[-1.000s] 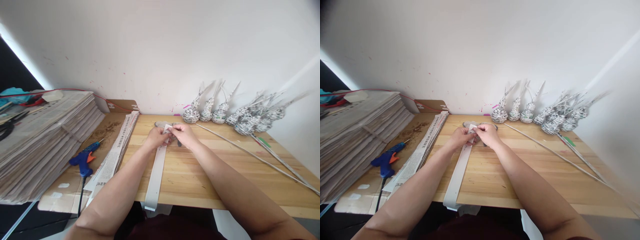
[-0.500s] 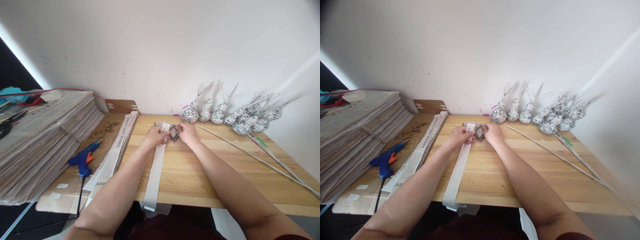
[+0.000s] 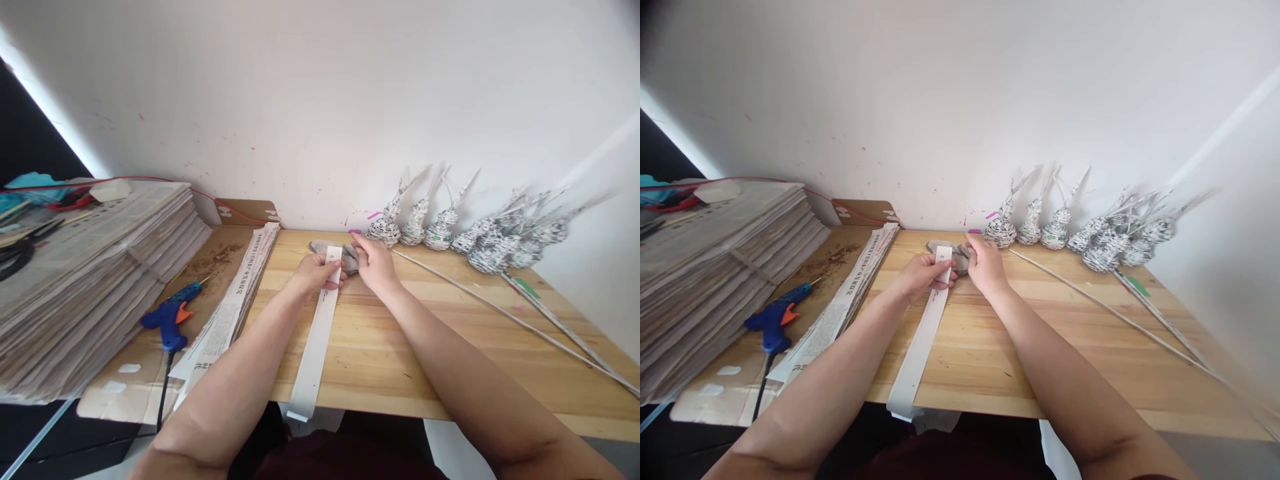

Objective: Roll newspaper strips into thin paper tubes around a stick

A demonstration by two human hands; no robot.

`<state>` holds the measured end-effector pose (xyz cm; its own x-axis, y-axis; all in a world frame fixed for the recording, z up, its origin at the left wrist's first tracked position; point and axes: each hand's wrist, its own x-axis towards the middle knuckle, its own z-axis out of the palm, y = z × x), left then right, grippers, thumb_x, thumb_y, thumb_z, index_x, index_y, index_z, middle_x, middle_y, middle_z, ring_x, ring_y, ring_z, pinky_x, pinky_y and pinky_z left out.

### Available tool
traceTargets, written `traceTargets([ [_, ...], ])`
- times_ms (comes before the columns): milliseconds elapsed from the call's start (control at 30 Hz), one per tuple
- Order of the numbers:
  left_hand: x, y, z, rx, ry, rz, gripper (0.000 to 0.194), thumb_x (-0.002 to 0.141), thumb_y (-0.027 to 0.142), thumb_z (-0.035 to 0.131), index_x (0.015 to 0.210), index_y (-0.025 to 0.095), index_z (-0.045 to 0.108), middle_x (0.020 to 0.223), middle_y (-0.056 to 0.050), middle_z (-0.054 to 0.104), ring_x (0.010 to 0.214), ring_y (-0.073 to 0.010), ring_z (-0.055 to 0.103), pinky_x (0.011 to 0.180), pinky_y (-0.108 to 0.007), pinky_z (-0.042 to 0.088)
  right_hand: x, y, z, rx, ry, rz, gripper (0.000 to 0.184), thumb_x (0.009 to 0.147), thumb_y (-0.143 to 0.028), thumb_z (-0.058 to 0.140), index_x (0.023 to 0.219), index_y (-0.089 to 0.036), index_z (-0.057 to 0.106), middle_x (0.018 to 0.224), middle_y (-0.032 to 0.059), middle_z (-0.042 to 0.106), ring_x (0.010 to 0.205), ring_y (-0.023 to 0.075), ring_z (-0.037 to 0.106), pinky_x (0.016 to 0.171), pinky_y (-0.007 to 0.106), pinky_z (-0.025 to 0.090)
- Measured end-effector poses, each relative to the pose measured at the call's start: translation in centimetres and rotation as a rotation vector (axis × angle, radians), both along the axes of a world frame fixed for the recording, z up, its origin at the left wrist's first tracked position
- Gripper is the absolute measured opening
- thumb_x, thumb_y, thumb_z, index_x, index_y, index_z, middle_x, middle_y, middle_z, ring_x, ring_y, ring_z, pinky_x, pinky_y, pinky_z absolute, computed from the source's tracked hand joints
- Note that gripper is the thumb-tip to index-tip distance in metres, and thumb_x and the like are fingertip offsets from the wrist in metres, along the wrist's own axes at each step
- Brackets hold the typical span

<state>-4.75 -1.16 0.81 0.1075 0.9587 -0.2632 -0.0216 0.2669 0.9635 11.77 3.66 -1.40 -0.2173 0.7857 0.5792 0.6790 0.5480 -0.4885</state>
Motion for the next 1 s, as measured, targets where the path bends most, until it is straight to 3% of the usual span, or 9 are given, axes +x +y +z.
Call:
traceTargets([
  [67,0.0,0.1,0.0,-0.006,-0.001,0.003,0.022,0.08,0.033,0.066,0.089,0.013,0.067,0.072,-0.006,0.07,0.061,-0.0138,0.066,0.057,-0.023,0.052,-0.5,-0.8,0.7,0.003,0.051,0.025,0.031,0.091,-0.029,0.043,0.101,-0.019,0.071,0.095,0.0077,0.071,0.093,0.0235,0.059,0.086,0.033,0.041],
  [200,0.1,0.1,-0.2,0.01,0.024,-0.036,0.021,0.081,0.033,0.064,0.087,0.013,0.068,0.073,-0.006,0.07,0.06,-0.014,0.066,0.058,-0.024,0.052,-1.2,-2.0,1.6,-0.321,0.237,0.138,0.035,0.085,-0.048,0.055,0.081,-0.018,0.071,0.067,0.0031,0.065,0.064,0.0176,0.057,0.061,0.028,0.041],
  [300,0.2,0.0,-0.2,0.031,0.041,-0.057,0.023,0.078,0.036,0.067,0.082,0.014,0.068,0.074,-0.005,0.07,0.062,-0.0143,0.065,0.06,-0.025,0.052,-1.5,-2.0,1.5,-0.538,0.388,0.268,0.032,0.08,-0.047,0.06,0.072,-0.017,0.068,0.059,-0.0004,0.058,0.056,0.0135,0.051,0.054,0.026,0.036],
  [400,0.3,-0.1,-0.1,0.037,0.057,-0.067,0.022,0.078,0.035,0.067,0.084,0.014,0.069,0.074,-0.005,0.07,0.063,-0.0147,0.065,0.061,-0.025,0.052,-1.5,-1.7,1.3,-0.654,0.526,0.305,0.032,0.078,-0.044,0.061,0.065,-0.016,0.064,0.054,-0.0023,0.051,0.053,0.0111,0.045,0.052,0.025,0.033],
  [633,0.2,0.0,-0.1,0.047,0.116,-0.095,0.025,0.084,0.036,0.058,0.089,0.014,0.07,0.079,-0.006,0.071,0.067,-0.0155,0.066,0.061,-0.025,0.05,-1.3,-1.6,1.7,-0.811,0.598,0.302,0.031,0.072,-0.046,0.064,0.066,-0.015,0.065,0.055,-0.0004,0.054,0.055,0.011,0.048,0.048,0.024,0.03],
  [1000,0.3,0.0,-0.5,0.058,0.124,-0.118,0.028,0.084,0.039,0.057,0.091,0.014,0.068,0.077,-0.008,0.07,0.067,-0.0165,0.066,0.059,-0.025,0.049,-1.6,-1.4,1.2,-0.795,0.732,0.245,0.026,0.063,-0.04,0.075,0.066,-0.015,0.069,0.054,-0.0008,0.055,0.053,0.01,0.046,0.046,0.023,0.029],
])
